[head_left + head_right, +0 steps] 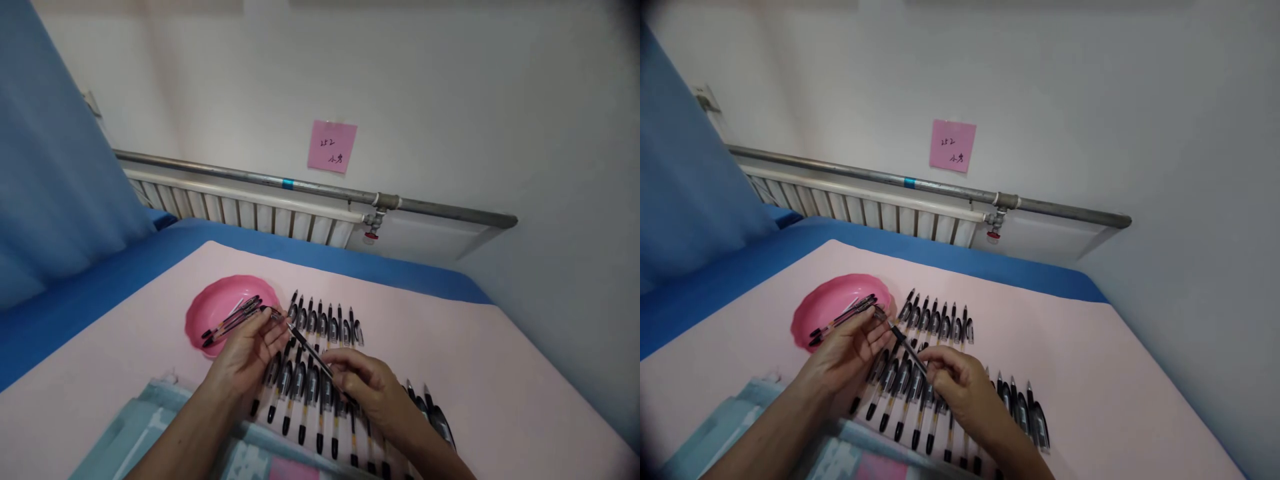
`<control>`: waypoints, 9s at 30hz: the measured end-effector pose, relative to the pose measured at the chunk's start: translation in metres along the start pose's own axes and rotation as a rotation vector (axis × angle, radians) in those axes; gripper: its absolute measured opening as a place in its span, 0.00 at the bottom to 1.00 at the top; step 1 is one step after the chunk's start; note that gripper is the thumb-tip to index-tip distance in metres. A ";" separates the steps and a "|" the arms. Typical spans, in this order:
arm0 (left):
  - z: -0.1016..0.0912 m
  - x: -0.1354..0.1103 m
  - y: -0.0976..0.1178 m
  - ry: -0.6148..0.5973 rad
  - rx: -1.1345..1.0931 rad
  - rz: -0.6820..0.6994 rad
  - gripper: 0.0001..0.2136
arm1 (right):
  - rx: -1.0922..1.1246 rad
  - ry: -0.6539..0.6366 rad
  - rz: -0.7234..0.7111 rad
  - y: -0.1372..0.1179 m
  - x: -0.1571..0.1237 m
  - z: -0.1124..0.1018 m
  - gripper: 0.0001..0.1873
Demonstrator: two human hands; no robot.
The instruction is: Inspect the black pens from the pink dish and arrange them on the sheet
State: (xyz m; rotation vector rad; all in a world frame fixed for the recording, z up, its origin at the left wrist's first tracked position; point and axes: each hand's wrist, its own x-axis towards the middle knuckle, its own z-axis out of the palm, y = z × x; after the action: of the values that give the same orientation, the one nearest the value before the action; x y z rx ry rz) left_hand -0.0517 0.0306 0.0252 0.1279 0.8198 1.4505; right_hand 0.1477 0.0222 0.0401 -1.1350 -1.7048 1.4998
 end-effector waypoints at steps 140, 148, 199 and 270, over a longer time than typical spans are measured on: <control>-0.002 0.001 -0.008 -0.021 0.034 -0.030 0.04 | -0.161 0.094 0.034 0.004 0.007 0.007 0.08; -0.004 0.002 -0.006 -0.056 0.029 0.011 0.04 | -0.228 0.123 -0.034 0.006 0.007 0.010 0.07; -0.005 -0.012 0.048 0.345 1.437 0.750 0.11 | -0.525 0.374 -0.249 0.018 0.011 0.008 0.12; 0.003 -0.014 -0.029 -0.212 0.725 -0.001 0.14 | -0.857 0.386 -0.004 0.057 0.048 -0.033 0.09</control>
State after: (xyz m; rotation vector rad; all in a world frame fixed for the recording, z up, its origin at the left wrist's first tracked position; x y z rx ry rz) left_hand -0.0248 0.0142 0.0176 0.8134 1.1321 1.0563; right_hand 0.1665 0.0804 -0.0140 -1.6886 -2.0877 0.4399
